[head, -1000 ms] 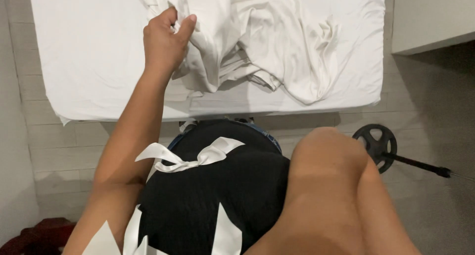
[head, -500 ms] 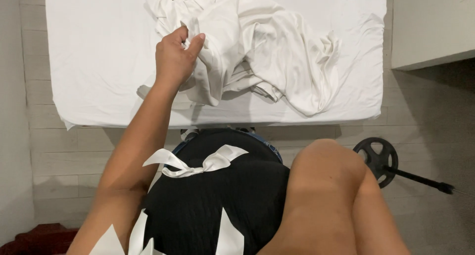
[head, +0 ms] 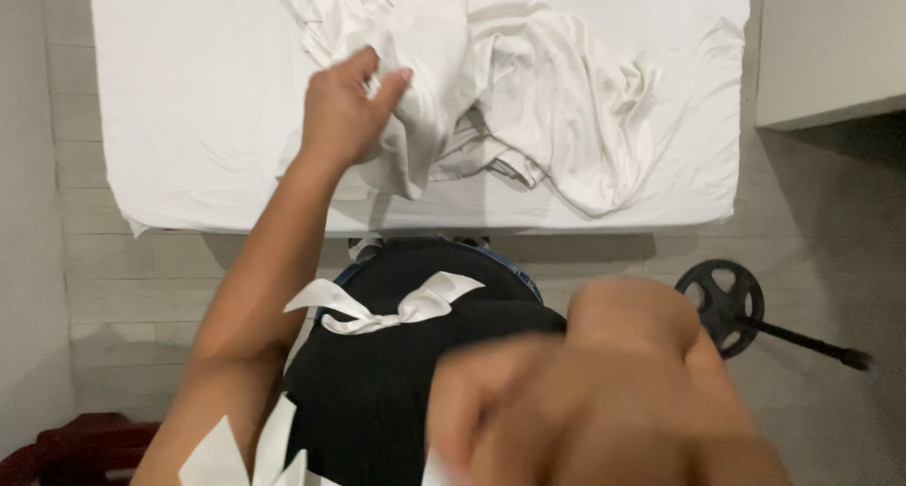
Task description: The person is folding a white bed sheet on a bed. They repeatedly unfold and refold the sheet, smoothing it out and aligning the edges. The person uses both hands to manipulate the sheet, ensuring it is neatly folded.
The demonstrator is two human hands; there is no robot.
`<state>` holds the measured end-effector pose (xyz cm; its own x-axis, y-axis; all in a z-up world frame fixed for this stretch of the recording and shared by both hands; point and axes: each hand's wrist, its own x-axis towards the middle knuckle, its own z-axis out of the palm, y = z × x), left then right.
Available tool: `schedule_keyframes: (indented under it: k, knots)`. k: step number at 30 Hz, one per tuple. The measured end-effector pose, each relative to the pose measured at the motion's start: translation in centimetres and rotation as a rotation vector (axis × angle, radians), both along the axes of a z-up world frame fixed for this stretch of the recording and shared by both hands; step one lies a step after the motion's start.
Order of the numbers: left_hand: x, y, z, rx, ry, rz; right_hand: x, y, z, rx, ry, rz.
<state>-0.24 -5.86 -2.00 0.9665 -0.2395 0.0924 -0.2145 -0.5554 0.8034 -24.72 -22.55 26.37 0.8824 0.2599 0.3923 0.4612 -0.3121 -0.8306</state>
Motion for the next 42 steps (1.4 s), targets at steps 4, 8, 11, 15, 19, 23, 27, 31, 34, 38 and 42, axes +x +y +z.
schedule_keyframes:
  k: [4,8,11,15,19,23,27,31,34,38,42]
  knots:
    - [-2.1,1.1,1.8,0.085,-0.199,-0.180,6.1,-3.5,-11.3,0.065,-0.086,0.023]
    - [-4.1,2.0,3.6,0.216,-0.233,-0.508,12.8,-2.1,-17.8,0.121,-0.063,0.045]
    - [-4.7,2.3,4.4,0.292,-0.155,-0.604,15.1,-1.9,-22.4,0.165,0.178,0.118]
    - [-4.5,2.8,4.7,0.311,-0.017,-0.602,17.1,-2.2,-26.7,-0.271,0.324,0.029]
    - [-4.0,3.6,4.9,0.184,-0.106,-0.575,19.5,-4.2,-28.8,-0.311,0.267,0.119]
    - [-3.1,4.7,4.4,0.222,-0.036,-0.454,21.6,-6.1,-28.5,-0.416,0.232,0.251]
    - [-2.2,6.0,3.4,0.136,-0.199,-0.316,22.2,-6.6,-26.4,-0.653,0.412,0.206]
    - [-0.9,9.7,1.9,0.045,-0.113,0.110,23.5,-9.2,-32.0,-1.022,0.628,0.183]
    - [1.6,14.0,-1.6,0.103,-0.387,0.304,23.9,-10.7,-32.2,-0.958,0.617,0.017]
    - [2.9,18.4,-3.1,0.081,-0.413,0.561,22.5,-11.6,-30.1,-1.147,0.630,-0.048]
    - [2.8,18.9,-3.0,-0.028,-0.523,0.512,20.3,-12.5,-30.9,-0.685,-0.056,-0.039]
